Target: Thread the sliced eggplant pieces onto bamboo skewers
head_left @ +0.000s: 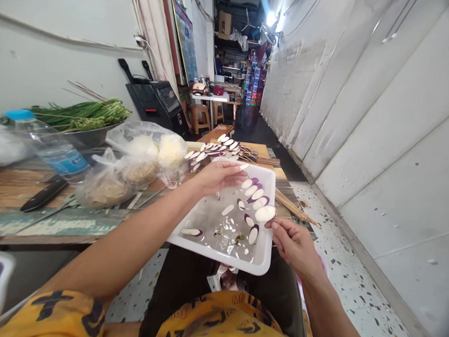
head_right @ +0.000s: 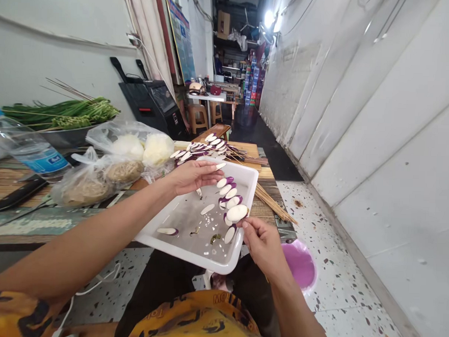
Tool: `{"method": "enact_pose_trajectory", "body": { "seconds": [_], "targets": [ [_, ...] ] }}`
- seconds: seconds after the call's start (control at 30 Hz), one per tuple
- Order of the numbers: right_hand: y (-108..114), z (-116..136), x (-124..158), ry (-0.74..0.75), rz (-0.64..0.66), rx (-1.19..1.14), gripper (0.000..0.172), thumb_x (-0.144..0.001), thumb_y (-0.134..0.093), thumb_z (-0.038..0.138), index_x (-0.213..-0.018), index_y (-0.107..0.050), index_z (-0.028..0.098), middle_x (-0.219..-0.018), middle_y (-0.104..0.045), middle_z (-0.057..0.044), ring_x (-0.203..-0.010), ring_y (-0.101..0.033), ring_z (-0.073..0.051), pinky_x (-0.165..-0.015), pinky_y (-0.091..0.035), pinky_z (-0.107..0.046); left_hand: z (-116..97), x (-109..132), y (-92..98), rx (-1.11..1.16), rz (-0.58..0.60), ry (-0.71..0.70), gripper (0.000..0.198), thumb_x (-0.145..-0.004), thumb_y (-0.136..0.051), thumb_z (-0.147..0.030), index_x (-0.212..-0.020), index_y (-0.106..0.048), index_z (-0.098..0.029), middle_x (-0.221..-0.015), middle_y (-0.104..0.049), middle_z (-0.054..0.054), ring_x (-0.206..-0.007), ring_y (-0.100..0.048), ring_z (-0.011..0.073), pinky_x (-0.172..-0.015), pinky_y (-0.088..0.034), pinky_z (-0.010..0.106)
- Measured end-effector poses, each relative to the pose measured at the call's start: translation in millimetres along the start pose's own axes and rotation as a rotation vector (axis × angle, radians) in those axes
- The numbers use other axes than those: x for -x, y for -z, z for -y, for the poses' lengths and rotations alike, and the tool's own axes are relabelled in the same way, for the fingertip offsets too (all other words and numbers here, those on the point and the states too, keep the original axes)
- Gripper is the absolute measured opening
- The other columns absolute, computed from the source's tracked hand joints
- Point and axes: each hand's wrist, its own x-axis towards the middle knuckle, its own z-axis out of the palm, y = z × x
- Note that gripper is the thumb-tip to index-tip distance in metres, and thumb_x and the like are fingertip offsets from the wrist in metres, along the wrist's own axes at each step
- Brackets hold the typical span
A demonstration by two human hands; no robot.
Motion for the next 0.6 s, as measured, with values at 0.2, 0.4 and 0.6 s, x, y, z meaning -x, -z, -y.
{"method": "enact_pose_trajectory", "body": {
  "seconds": [0.2,0.4,0.6],
  "targets": [
    [-1.9,-4.5,-2.8,0.007,0.004,-0.007,0.032,-0.085,-0.056,0.045,-0.087,-0.062,0.014,-0.050,-0.035,0.008,-0.038,-0.026,-0.003,-0.036,-0.017,-0.019,-0.6,0.2,-2.2,0.063,-0.015,0.062,0.012,-0.080,-0.064,-0.013,-0.091,-0.068,-0.009,-0.085,-0.072,0.011,-0.071,-0.066,0.0107,-0.059,-0.051,0.017],
    [-2.9,-2.8,-2.6,0.009,-0.008,-0.014,0.030,-0.084,-0.057,0.043,-0.087,-0.062,0.014,-0.048,-0.034,0.009,-0.037,-0.025,-0.003,-0.036,-0.016,-0.019,-2.7,0.4,-3.0,0.131,0.020,0.126,0.008,-0.081,-0.060,-0.008,-0.081,-0.068,-0.007,-0.081,-0.070,0.012,-0.046,-0.047,0.0010,-0.038,-0.034,0.009],
    [-3.3,-1.9,-1.7,0.017,-0.005,0.005,0.032,-0.085,-0.055,0.045,-0.086,-0.062,0.013,-0.048,-0.035,0.008,-0.037,-0.026,-0.003,-0.036,-0.016,-0.019,-3.4,2.0,-4.5,0.176,0.009,0.112,0.014,-0.082,-0.055,-0.004,-0.074,-0.066,-0.004,-0.076,-0.068,0.013,-0.046,-0.043,0.0010,-0.036,-0.032,0.008]
  ]
}}
